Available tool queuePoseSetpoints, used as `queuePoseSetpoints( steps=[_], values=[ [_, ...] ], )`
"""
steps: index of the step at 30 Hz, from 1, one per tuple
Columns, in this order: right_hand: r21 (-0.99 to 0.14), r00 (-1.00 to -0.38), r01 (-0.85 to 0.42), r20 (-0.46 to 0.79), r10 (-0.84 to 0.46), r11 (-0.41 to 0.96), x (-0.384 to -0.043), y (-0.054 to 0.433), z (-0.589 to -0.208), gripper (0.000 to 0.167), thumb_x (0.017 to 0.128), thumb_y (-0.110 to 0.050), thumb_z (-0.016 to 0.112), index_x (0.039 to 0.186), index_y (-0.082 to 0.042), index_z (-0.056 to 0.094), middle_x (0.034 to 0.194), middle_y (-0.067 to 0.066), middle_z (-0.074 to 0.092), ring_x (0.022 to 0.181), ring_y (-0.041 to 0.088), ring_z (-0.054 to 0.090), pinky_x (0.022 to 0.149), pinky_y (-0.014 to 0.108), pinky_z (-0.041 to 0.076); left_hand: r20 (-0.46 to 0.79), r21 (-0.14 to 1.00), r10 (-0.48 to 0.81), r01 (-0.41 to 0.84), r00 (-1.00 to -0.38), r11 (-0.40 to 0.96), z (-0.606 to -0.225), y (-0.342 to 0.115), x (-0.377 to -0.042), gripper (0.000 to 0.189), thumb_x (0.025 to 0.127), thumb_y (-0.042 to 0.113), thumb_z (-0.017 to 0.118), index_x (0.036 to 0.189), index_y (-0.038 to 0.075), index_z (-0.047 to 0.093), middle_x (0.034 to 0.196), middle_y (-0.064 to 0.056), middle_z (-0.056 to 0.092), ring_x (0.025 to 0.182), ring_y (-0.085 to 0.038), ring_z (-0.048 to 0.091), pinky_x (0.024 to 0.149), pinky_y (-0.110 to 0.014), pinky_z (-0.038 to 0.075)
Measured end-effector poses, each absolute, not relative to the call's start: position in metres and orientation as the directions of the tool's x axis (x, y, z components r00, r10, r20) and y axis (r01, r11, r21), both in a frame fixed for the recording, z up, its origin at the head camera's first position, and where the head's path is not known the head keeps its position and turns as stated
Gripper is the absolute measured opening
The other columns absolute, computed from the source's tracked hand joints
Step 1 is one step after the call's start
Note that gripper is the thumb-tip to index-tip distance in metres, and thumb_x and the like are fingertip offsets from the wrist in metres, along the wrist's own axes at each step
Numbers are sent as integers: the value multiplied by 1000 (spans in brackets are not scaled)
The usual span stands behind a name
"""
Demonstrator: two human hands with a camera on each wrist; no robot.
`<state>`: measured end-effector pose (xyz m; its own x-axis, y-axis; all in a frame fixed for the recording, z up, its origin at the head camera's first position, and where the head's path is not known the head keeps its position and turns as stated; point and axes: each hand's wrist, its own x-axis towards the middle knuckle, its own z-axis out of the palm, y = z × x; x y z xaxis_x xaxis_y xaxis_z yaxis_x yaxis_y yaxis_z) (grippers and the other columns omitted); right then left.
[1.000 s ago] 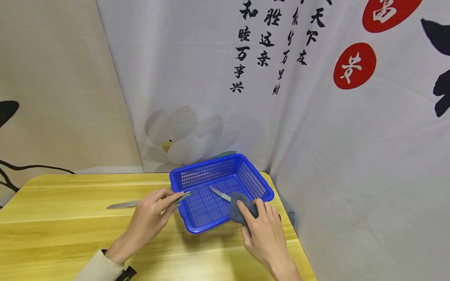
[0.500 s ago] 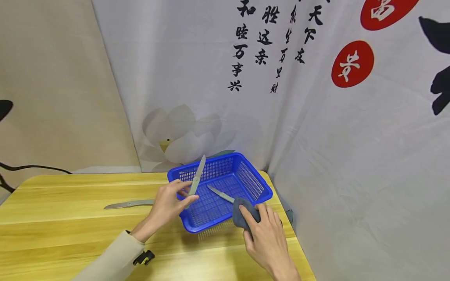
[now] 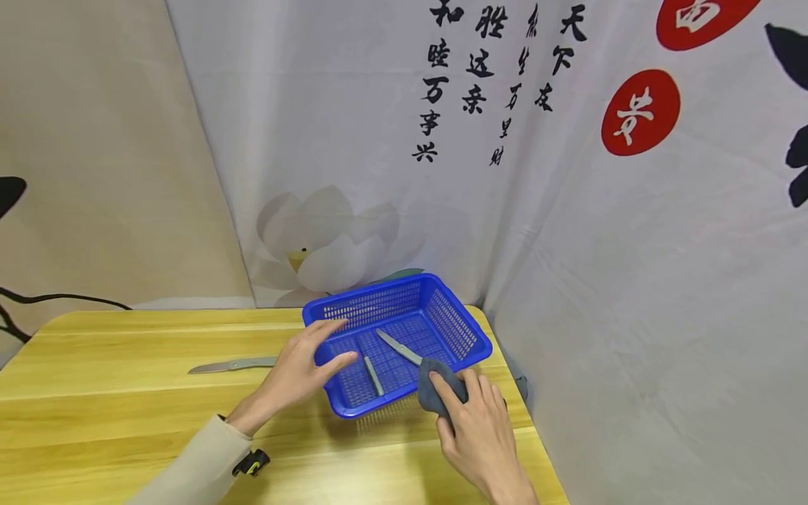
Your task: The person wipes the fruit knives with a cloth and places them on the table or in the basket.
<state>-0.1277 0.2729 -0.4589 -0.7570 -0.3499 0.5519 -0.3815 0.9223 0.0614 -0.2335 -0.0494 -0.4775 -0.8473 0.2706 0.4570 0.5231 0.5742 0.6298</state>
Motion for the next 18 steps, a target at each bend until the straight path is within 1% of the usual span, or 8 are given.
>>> queuePoseSetpoints(
  steps=[3,5,9,12,15,18],
  values=[
    [54,-761,-381,549,-346,923,-128,273,-461,64,83,-15,88,145,-25,77,126,15,71,93,21,53,80,40,49,486,607,237,520,-841,601,-487,-71,-235,68,104,36,84,161,6,61,158,-21,66,145,-45,66,119,-64,57],
    [51,-762,-383,547,-346,923,-128,272,-461,64,84,-15,88,146,-25,76,126,15,71,94,22,55,80,40,50,477,606,213,495,-853,623,-494,-88,-237,69,105,37,83,162,6,59,159,-22,65,145,-47,66,119,-66,57],
    [46,-760,-389,549,-348,920,-128,272,-463,64,83,-16,88,146,-25,76,126,14,71,96,22,57,81,40,50,424,596,190,430,-886,678,-509,-122,-239,69,109,39,77,165,4,55,163,-26,60,148,-52,61,121,-73,52],
    [41,-753,-397,557,-351,917,-128,271,-464,64,83,-15,88,145,-25,77,125,13,70,95,20,55,81,39,49,393,556,201,406,-897,726,-521,-144,-240,67,111,38,75,164,2,54,165,-30,57,150,-57,56,122,-77,46],
    [40,-746,-406,563,-356,913,-127,270,-465,64,82,-15,88,145,-25,77,123,12,69,93,18,52,79,38,47,381,498,231,409,-895,765,-532,-159,-241,63,111,33,75,161,-1,57,162,-33,59,148,-59,57,122,-80,43],
    [42,-744,-412,562,-362,910,-127,268,-465,64,82,-16,88,145,-25,77,122,11,69,92,16,50,78,37,46,378,424,271,425,-885,800,-543,-169,-244,57,109,27,77,156,-3,62,153,-32,65,140,-56,63,120,-78,46]
  ],
)
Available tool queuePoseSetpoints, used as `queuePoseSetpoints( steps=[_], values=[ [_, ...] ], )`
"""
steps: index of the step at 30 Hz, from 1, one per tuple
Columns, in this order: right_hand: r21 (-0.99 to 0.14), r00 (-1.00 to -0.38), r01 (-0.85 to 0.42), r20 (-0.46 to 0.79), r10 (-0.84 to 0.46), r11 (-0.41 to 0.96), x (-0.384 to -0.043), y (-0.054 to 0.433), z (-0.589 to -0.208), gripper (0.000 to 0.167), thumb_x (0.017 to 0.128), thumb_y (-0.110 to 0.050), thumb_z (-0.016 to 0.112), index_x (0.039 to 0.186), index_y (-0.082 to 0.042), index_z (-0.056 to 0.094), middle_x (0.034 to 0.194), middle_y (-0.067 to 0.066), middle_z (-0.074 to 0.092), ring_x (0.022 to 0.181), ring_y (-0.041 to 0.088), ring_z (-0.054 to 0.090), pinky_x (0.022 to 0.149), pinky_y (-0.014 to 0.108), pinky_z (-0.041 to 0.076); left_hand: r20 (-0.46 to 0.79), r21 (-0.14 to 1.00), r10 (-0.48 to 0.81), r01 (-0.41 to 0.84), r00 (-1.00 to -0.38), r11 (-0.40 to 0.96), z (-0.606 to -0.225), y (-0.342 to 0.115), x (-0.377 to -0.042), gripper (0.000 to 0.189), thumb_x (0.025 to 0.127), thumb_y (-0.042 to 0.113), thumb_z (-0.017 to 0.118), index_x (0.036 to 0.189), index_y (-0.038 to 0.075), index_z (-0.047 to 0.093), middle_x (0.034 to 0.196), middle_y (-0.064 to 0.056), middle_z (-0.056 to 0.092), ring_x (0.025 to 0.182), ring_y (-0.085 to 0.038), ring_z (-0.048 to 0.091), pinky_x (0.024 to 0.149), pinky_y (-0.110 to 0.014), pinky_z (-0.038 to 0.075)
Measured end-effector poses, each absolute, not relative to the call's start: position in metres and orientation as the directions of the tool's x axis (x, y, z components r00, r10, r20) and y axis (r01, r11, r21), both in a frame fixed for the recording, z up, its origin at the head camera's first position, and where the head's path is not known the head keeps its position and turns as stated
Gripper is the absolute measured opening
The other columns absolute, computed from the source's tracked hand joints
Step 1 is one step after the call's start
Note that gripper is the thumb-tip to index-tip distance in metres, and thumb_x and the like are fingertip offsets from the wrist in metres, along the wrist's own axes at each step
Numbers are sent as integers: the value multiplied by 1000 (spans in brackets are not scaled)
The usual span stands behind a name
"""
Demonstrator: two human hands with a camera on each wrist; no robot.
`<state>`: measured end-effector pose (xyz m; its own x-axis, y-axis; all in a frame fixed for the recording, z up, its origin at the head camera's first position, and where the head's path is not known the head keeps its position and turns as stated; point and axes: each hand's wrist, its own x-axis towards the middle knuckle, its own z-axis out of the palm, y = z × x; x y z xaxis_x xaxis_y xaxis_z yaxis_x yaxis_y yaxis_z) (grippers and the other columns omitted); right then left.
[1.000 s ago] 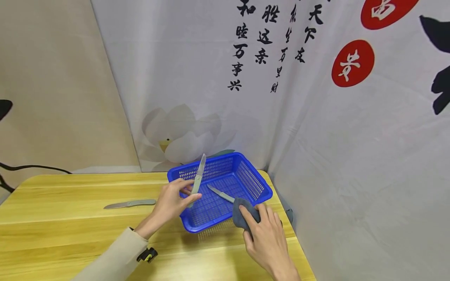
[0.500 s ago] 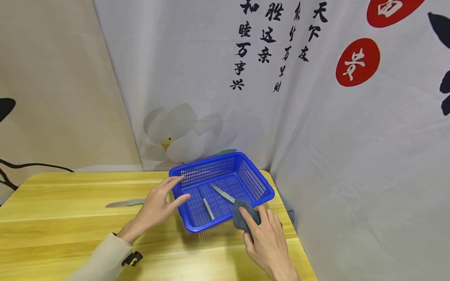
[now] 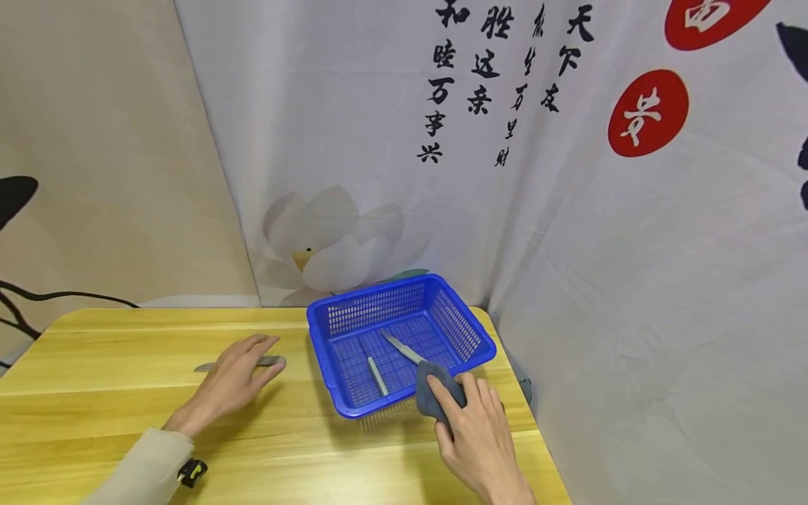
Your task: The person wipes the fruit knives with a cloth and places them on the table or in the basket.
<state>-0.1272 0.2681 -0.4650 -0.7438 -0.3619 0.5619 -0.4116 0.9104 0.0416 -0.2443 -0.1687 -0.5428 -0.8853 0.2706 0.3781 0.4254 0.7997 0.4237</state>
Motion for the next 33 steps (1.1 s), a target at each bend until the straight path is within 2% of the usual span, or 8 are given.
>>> queuePoseSetpoints(
  steps=[4,8,12,16,19,25,29,33],
  values=[
    [43,-747,-414,555,-366,909,-126,267,-466,64,82,-16,89,145,-25,77,123,11,69,92,16,51,79,37,47,363,332,306,429,-880,840,-556,-175,-250,52,107,21,79,151,-4,66,145,-30,70,132,-52,68,116,-75,50],
    [48,-745,-417,554,-372,908,-125,267,-466,66,82,-16,90,145,-26,77,125,11,70,94,17,54,79,37,49,322,266,309,399,-895,877,-561,-179,-251,46,107,15,77,148,-4,68,142,-30,72,133,-52,68,117,-80,48],
    [47,-742,-421,556,-374,906,-124,267,-468,66,81,-16,90,145,-26,77,126,11,70,95,18,56,79,38,51,285,155,334,387,-899,909,-564,-182,-251,37,101,6,82,137,-2,75,133,-27,77,122,-50,75,113,-82,51],
    [43,-744,-424,553,-375,905,-125,267,-469,65,81,-16,90,145,-26,77,125,11,71,97,19,58,82,41,53,305,33,371,399,-877,916,-569,-183,-252,31,90,-4,90,119,1,81,114,-20,80,99,-41,80,102,-72,62],
    [40,-744,-425,553,-374,904,-125,267,-469,66,81,-16,90,145,-26,77,125,11,71,98,20,58,82,41,53,340,-8,382,403,-860,915,-571,-184,-252,29,86,-8,92,111,2,82,102,-17,79,87,-35,78,88,-60,68],
    [38,-742,-427,557,-374,903,-125,267,-469,65,81,-16,89,145,-26,77,125,10,70,96,18,56,82,40,52,333,57,366,406,-869,912,-561,-184,-246,20,90,-6,90,106,4,83,96,-13,71,78,-30,72,61,-42,65],
    [33,-738,-433,561,-375,901,-125,267,-467,63,83,-16,88,145,-26,78,122,9,69,94,16,53,81,40,51,291,158,352,408,-889,899,-543,-184,-240,19,91,-5,89,104,5,81,94,-9,68,78,-26,69,60,-40,62],
    [34,-733,-439,565,-379,898,-125,266,-466,62,85,-17,87,145,-26,77,120,10,69,93,16,51,81,40,50,312,263,346,431,-885,863,-520,-186,-233,20,92,-5,87,107,5,76,93,-5,69,76,-19,65,62,-38,60]
  ],
)
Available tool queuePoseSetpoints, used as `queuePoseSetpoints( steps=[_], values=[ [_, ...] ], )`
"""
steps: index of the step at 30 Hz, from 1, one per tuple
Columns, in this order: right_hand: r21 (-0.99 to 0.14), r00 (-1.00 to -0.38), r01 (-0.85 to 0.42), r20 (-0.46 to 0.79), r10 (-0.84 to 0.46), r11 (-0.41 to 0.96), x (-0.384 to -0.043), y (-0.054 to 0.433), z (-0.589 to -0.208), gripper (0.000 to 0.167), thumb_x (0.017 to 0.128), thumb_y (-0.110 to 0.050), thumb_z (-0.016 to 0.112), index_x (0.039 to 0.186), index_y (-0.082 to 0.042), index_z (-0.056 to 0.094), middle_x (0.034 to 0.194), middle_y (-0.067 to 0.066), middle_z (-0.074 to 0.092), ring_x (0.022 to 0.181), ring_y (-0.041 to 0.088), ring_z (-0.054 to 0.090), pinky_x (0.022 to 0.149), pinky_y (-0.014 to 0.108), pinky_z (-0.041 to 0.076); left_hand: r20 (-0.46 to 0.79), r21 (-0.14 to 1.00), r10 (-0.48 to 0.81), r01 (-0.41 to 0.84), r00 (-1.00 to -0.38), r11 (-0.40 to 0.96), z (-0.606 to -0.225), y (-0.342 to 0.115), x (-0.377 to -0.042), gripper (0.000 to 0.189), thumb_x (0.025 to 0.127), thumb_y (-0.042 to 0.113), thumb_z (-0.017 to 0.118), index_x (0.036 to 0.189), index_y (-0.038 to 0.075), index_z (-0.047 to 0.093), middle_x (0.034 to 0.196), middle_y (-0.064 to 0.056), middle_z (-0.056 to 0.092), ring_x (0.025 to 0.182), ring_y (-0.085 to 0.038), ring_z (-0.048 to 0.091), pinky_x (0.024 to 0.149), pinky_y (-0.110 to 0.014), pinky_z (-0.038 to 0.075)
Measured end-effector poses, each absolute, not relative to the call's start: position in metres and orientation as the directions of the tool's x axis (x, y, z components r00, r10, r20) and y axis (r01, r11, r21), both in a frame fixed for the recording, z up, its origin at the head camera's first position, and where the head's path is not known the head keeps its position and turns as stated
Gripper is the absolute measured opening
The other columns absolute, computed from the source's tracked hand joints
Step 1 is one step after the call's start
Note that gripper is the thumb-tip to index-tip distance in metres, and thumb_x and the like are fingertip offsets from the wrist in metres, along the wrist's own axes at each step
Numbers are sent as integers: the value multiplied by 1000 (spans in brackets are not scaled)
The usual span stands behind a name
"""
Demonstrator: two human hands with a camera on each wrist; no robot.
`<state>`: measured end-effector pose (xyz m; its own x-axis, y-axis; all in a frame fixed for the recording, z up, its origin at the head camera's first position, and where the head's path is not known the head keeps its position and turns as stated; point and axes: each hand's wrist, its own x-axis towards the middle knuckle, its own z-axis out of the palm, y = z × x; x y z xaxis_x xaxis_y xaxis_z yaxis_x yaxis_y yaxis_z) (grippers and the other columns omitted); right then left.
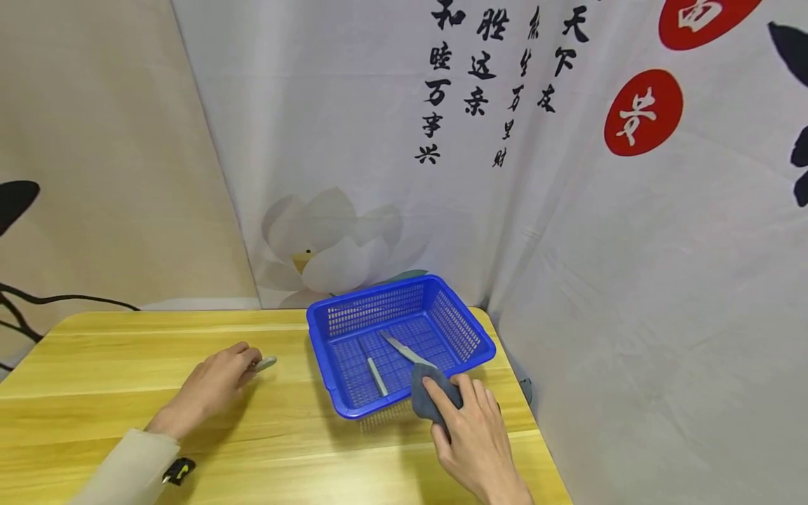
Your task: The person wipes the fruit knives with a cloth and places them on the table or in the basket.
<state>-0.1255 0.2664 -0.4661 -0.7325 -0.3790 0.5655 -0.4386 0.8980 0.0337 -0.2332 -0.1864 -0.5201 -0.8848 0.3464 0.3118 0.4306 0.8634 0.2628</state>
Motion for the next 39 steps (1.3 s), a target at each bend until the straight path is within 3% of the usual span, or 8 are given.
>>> queuePoseSetpoints(
  steps=[5,10,13,17,21,26,34,39],
  values=[
    [29,-722,-454,573,-387,891,-126,263,-465,62,86,-17,86,146,-26,77,118,9,68,92,14,47,80,38,47,344,425,300,432,-890,796,-486,-192,-222,15,100,-1,81,109,7,73,98,-2,73,81,-11,64,64,-28,54],
    [6,-707,-482,588,-393,876,-127,258,-464,62,87,-17,85,147,-28,76,118,8,68,93,13,49,78,35,44,416,551,230,445,-880,706,-459,-196,-210,20,100,0,81,117,5,72,101,-4,76,88,-13,75,67,-22,61],
    [-9,-685,-509,609,-399,860,-128,254,-461,64,87,-16,84,149,-28,75,120,9,68,96,15,52,78,36,46,448,635,164,442,-879,634,-448,-200,-201,28,103,3,80,128,5,70,107,-8,77,93,-5,75,73,-19,65],
    [-24,-633,-557,659,-406,830,-129,243,-457,70,84,-12,84,151,-29,72,122,12,68,100,18,57,80,40,49,399,800,73,386,-914,460,-438,-203,-189,30,109,9,75,136,5,62,116,-8,75,101,7,75,82,-17,67],
    [-43,-575,-614,708,-409,788,-132,226,-451,74,83,-9,81,154,-26,70,124,14,68,103,22,60,82,43,50,317,925,-2,309,-948,222,-434,-198,-177,29,111,7,71,135,3,54,115,2,72,105,3,80,87,-24,70],
    [-44,-511,-678,745,-428,734,-133,193,-444,76,81,-8,74,155,-23,69,126,15,67,105,24,60,87,45,52,261,964,-64,263,-963,-38,-438,-178,-163,30,110,0,70,134,5,52,113,2,69,106,-9,83,91,-30,70],
    [81,-436,-694,743,-508,715,-133,142,-440,82,80,-14,79,160,-23,64,129,15,67,103,25,59,84,38,52,133,970,-94,149,-987,-190,-443,-136,-141,29,109,0,71,127,-8,48,113,-4,65,106,-14,82,98,-33,69],
    [147,-426,-659,736,-527,738,-136,133,-443,77,84,-16,74,160,-25,64,131,16,67,101,26,58,82,37,50,72,947,-12,72,-997,-314,-448,-125,-130,23,110,3,72,119,-3,51,122,-5,70,113,-18,81,104,-37,67]
  ],
)
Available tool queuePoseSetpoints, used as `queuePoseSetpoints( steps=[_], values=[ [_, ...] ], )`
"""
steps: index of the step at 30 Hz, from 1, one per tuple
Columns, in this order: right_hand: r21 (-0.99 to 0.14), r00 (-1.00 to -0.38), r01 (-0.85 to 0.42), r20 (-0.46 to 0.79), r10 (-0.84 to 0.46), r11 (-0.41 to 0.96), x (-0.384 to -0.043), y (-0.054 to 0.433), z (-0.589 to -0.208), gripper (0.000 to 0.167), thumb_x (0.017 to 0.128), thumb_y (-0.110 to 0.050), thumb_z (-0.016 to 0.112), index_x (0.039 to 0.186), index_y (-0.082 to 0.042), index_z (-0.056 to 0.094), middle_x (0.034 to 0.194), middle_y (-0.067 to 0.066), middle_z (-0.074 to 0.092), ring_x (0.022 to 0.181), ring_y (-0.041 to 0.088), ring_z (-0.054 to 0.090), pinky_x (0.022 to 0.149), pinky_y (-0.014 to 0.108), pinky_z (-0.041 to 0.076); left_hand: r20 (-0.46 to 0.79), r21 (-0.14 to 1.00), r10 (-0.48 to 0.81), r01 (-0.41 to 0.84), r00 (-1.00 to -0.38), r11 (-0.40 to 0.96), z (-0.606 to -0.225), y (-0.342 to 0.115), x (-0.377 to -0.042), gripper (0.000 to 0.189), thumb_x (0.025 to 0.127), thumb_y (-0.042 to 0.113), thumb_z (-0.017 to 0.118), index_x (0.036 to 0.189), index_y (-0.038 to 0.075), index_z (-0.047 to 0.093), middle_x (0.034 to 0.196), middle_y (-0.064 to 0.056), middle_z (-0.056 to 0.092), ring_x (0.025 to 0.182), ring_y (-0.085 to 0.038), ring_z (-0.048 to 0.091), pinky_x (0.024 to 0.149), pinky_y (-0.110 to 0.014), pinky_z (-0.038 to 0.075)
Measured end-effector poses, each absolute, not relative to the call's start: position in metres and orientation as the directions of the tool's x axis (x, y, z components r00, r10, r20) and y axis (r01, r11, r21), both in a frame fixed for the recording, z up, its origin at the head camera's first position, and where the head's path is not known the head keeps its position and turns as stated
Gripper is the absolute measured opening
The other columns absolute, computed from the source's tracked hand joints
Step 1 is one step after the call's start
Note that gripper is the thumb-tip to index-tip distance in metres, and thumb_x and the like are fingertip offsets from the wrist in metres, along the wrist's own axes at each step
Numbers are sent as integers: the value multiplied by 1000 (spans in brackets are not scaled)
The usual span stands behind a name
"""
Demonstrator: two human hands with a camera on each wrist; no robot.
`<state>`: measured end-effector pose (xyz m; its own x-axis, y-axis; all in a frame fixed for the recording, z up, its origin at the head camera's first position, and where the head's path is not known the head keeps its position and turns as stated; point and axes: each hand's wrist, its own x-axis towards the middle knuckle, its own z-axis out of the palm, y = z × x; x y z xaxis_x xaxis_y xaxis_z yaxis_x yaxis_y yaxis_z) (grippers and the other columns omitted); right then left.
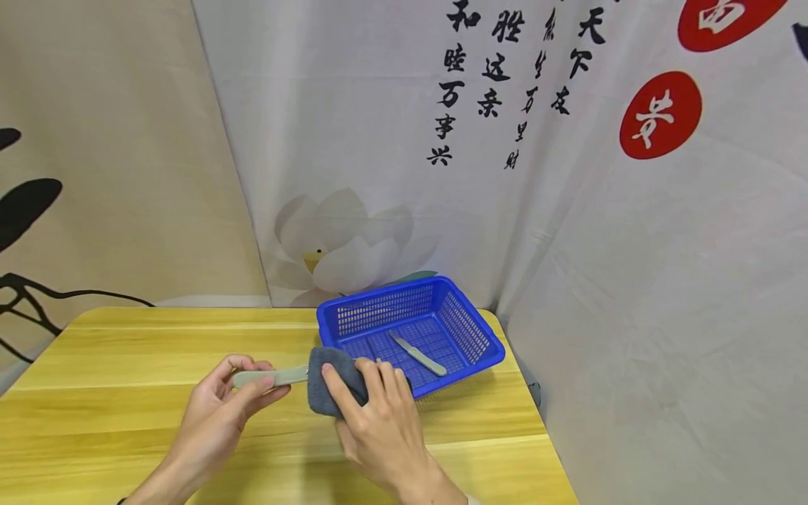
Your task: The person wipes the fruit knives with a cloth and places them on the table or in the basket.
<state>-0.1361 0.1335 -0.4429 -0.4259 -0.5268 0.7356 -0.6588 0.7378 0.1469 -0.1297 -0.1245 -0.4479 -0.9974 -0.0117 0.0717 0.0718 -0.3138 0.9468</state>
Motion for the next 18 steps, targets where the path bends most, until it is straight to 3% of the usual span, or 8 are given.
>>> queuePoseSetpoints(
  steps=[4,7,10,13,18],
  values=[
    [211,-373,-653,747,-551,728,-143,139,-444,67,91,-20,68,158,-25,66,131,17,68,104,28,59,84,40,53,66,927,188,-9,-980,-375,-454,-128,-127,18,110,1,67,123,5,56,134,-4,75,124,-20,79,109,-38,65],
    [258,-320,-668,747,-582,698,-147,145,-442,57,100,-18,60,156,-26,68,130,16,68,106,30,60,87,42,55,56,932,381,-88,-923,-352,-458,-135,-129,37,111,0,62,147,6,56,144,-2,75,131,-19,76,113,-38,64],
    [289,-284,-696,730,-622,657,-149,152,-439,49,110,-19,50,154,-27,69,131,16,68,109,31,61,93,44,58,43,949,518,-128,-854,-290,-460,-139,-131,58,112,3,62,167,-2,44,150,2,71,133,-16,74,112,-35,64],
    [304,-263,-724,707,-656,619,-151,157,-436,47,115,-21,45,154,-28,69,133,14,69,111,31,62,98,45,59,45,967,576,-110,-816,-232,-462,-140,-130,67,112,6,65,171,-10,35,151,3,69,130,-13,72,105,-30,66],
    [337,-213,-740,703,-678,582,-154,161,-433,46,114,-19,47,153,-28,70,131,12,70,110,30,63,96,43,58,60,975,581,-76,-812,-207,-464,-136,-127,73,109,5,70,168,-17,33,144,-1,70,121,-11,74,97,-26,67]
  ],
)
